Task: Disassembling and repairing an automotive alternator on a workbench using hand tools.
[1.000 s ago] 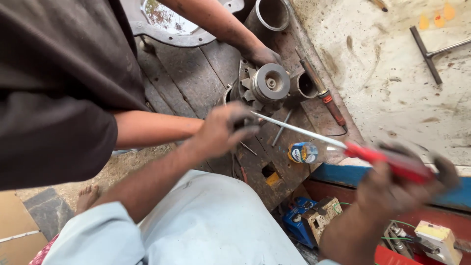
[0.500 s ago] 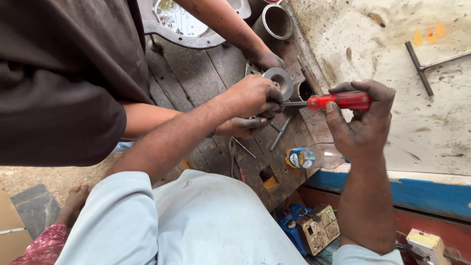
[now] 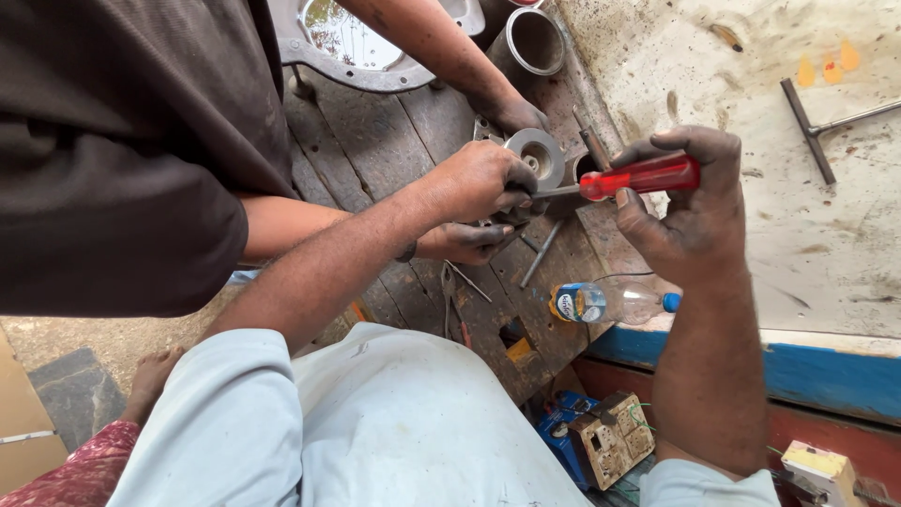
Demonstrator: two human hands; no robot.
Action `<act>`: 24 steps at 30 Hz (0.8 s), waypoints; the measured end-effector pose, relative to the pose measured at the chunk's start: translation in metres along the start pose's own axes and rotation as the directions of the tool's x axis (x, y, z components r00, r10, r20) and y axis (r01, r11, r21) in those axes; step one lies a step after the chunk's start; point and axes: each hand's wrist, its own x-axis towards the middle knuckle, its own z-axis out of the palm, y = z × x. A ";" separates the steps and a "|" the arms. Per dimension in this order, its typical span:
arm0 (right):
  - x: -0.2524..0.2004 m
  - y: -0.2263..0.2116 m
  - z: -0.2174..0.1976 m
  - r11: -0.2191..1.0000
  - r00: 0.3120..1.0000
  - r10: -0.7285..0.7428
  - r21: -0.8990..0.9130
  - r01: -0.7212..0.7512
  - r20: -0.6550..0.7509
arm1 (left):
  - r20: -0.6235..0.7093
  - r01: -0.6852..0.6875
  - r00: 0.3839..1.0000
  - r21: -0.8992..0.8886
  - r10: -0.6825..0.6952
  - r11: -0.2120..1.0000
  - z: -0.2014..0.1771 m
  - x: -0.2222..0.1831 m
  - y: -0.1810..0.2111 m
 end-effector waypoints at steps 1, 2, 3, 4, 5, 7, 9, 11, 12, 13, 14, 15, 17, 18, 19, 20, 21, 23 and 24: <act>0.003 0.002 -0.001 0.998 0.999 -0.003 0.058 0.001 0.039 | -0.009 -0.004 1.000 0.013 0.004 1.000 0.000 -0.001 -0.001; 0.004 0.002 -0.001 0.998 0.999 -0.003 0.057 0.001 0.040 | -0.009 -0.004 1.000 0.012 0.004 1.000 0.001 -0.001 -0.002; 0.004 0.003 -0.001 0.994 0.998 -0.001 0.110 -0.006 0.060 | -0.022 -0.020 1.000 0.030 0.021 0.999 0.002 -0.001 -0.002; 0.006 0.003 -0.001 0.986 0.997 -0.003 0.164 -0.010 0.081 | -0.036 -0.035 0.999 0.051 0.037 0.998 0.002 -0.001 -0.004; 0.007 0.002 0.000 0.986 0.997 -0.006 0.164 -0.008 0.082 | -0.039 -0.034 0.999 0.052 0.036 0.998 0.002 -0.001 -0.005; 0.005 0.000 0.002 0.989 0.998 0.015 0.147 -0.024 0.066 | -0.041 -0.047 0.998 0.046 0.049 0.998 0.003 -0.001 -0.006; 0.005 0.001 0.001 0.988 0.998 0.021 0.149 -0.030 0.066 | -0.044 -0.054 0.997 0.045 0.056 0.998 0.004 -0.002 -0.006; 0.005 -0.002 0.001 0.988 0.998 0.028 0.148 -0.037 0.064 | -0.045 -0.063 0.997 0.043 0.065 0.997 0.004 -0.002 -0.005; 0.007 -0.006 0.001 0.980 0.996 0.032 0.193 -0.048 0.081 | -0.039 -0.060 0.997 0.044 0.062 0.997 0.003 -0.003 -0.004; 0.008 -0.009 0.001 0.970 0.994 0.036 0.237 -0.058 0.099 | -0.033 -0.057 0.998 0.044 0.059 0.997 0.003 -0.003 -0.002; 0.009 -0.010 0.000 0.970 0.995 0.034 0.236 -0.057 0.098 | -0.034 -0.059 0.998 0.045 0.061 0.997 0.002 -0.003 -0.002; 0.009 -0.010 0.000 0.969 0.994 0.029 0.240 -0.053 0.103 | -0.021 -0.046 0.999 0.057 0.047 0.997 0.001 -0.003 -0.001; 0.007 -0.010 0.001 0.968 0.994 0.026 0.244 -0.053 0.110 | -0.007 -0.031 0.999 0.065 0.032 0.997 0.000 -0.003 0.000; 0.006 -0.009 0.003 0.983 0.996 0.022 0.179 -0.037 0.084 | -0.003 -0.031 1.000 0.069 0.031 0.997 0.000 -0.002 0.001; 0.005 -0.008 0.005 0.993 0.998 0.015 0.113 -0.022 0.058 | 0.001 -0.031 1.000 0.074 0.031 0.997 -0.001 -0.002 0.001; 0.004 -0.010 0.008 0.993 0.998 0.014 0.114 -0.021 0.057 | 0.000 -0.030 1.000 0.075 0.030 0.997 -0.001 -0.002 0.002; 0.003 -0.012 0.011 0.997 1.000 0.024 0.072 -0.026 0.017 | 0.001 -0.026 1.000 0.088 0.026 0.996 -0.002 -0.002 0.002; 0.001 -0.013 0.014 0.999 0.999 0.035 0.032 -0.034 -0.019 | 0.000 -0.018 1.000 0.098 0.018 0.995 -0.001 -0.004 0.004; 0.002 -0.013 0.014 0.999 1.000 0.021 0.050 -0.020 -0.010 | -0.009 -0.023 1.000 0.099 0.024 0.995 -0.001 -0.005 0.004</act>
